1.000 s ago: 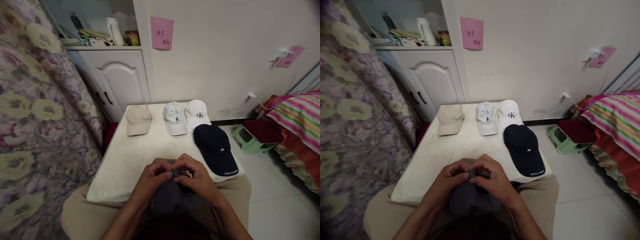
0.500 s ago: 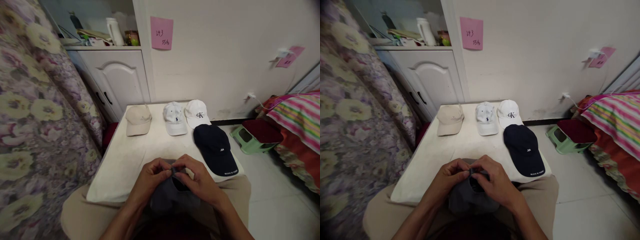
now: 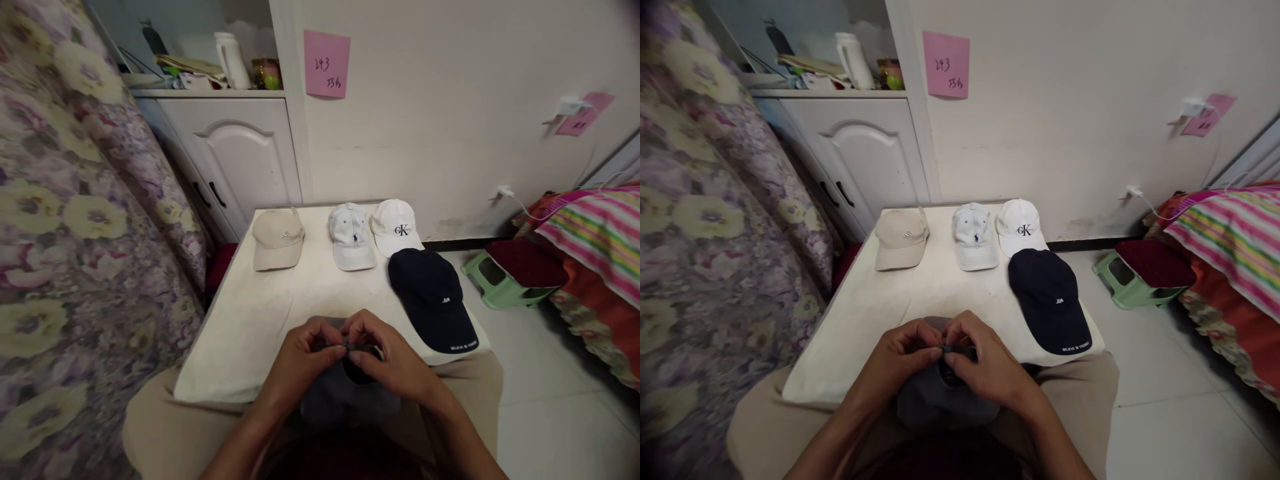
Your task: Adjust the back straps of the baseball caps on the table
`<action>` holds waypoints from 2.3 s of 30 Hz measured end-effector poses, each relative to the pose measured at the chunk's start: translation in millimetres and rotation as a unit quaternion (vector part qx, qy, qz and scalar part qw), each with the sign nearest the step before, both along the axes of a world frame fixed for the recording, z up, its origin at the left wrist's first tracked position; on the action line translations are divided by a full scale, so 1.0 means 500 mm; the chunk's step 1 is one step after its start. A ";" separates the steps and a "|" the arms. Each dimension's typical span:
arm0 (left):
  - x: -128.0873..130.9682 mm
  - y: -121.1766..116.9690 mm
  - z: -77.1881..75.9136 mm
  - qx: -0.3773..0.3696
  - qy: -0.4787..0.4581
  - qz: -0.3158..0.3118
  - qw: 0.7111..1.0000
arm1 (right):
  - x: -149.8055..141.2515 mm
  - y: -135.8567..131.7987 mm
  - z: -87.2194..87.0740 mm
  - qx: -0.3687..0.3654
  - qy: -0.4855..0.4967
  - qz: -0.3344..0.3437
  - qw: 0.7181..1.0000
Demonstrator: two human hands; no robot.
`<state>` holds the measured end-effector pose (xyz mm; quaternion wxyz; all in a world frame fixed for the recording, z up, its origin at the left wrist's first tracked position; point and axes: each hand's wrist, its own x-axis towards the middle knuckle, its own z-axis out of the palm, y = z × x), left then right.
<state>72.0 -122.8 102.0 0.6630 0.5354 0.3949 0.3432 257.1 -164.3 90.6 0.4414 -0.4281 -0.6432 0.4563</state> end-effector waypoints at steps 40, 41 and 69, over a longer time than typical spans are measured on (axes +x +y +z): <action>-0.009 0.003 -0.024 -0.130 -0.104 -0.053 0.985 | -0.012 0.018 -0.056 -0.160 0.233 0.015 0.959; -0.009 0.003 -0.023 -0.132 -0.097 -0.048 0.985 | -0.013 0.018 -0.054 -0.159 0.227 0.011 0.961; -0.020 0.015 0.012 -0.120 -0.155 0.068 0.978 | 0.079 -0.003 -0.170 -0.226 0.294 0.071 0.926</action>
